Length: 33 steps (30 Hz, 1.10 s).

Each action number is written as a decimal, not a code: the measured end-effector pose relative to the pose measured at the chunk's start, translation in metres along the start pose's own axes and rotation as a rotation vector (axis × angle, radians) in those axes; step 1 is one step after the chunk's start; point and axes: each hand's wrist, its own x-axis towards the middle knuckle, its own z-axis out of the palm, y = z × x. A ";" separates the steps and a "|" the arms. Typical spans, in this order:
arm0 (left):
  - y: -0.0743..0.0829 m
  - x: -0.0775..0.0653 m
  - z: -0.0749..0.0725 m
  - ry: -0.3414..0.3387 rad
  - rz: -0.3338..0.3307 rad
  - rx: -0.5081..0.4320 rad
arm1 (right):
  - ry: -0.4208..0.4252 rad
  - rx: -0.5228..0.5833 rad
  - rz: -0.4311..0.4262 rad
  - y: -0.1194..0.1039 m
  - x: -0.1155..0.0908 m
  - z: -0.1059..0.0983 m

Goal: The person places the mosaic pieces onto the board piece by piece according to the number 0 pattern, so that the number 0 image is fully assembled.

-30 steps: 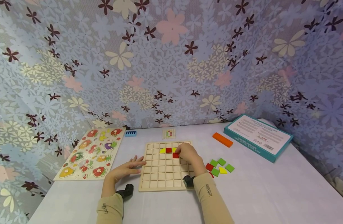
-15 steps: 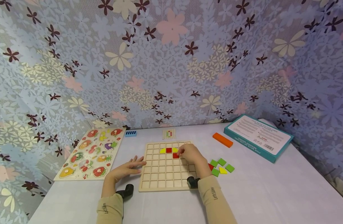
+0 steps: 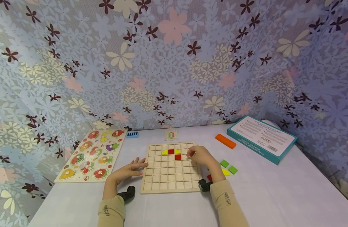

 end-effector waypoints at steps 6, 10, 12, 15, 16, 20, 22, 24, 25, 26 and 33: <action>0.000 -0.001 -0.001 0.005 -0.002 -0.003 | 0.009 0.013 0.046 0.011 -0.004 -0.005; 0.001 -0.001 -0.001 0.011 -0.006 -0.004 | 0.000 0.043 0.084 0.013 -0.008 -0.009; 0.001 -0.001 -0.001 0.011 -0.007 -0.003 | -0.010 0.055 0.109 0.015 -0.011 -0.011; 0.001 -0.001 0.000 0.007 -0.006 0.000 | -0.022 0.061 0.138 0.017 -0.017 -0.015; 0.001 0.000 0.000 0.005 -0.005 0.002 | -0.028 0.063 0.141 0.018 -0.018 -0.016; 0.002 0.000 0.001 0.005 -0.006 -0.003 | -0.046 0.070 0.144 0.021 -0.025 -0.021; 0.002 0.000 0.002 0.009 -0.009 -0.004 | -0.055 0.076 0.166 0.023 -0.028 -0.023; 0.002 0.000 0.002 0.012 -0.012 -0.001 | -0.067 0.077 0.175 0.025 -0.030 -0.024; 0.002 0.000 0.002 0.012 -0.013 0.001 | -0.075 0.082 0.177 0.026 -0.032 -0.025; 0.002 0.000 0.002 0.012 -0.014 0.003 | -0.085 0.082 0.174 0.028 -0.033 -0.026; 0.003 -0.001 0.001 0.011 -0.010 0.004 | -0.146 0.115 0.203 0.035 -0.039 -0.033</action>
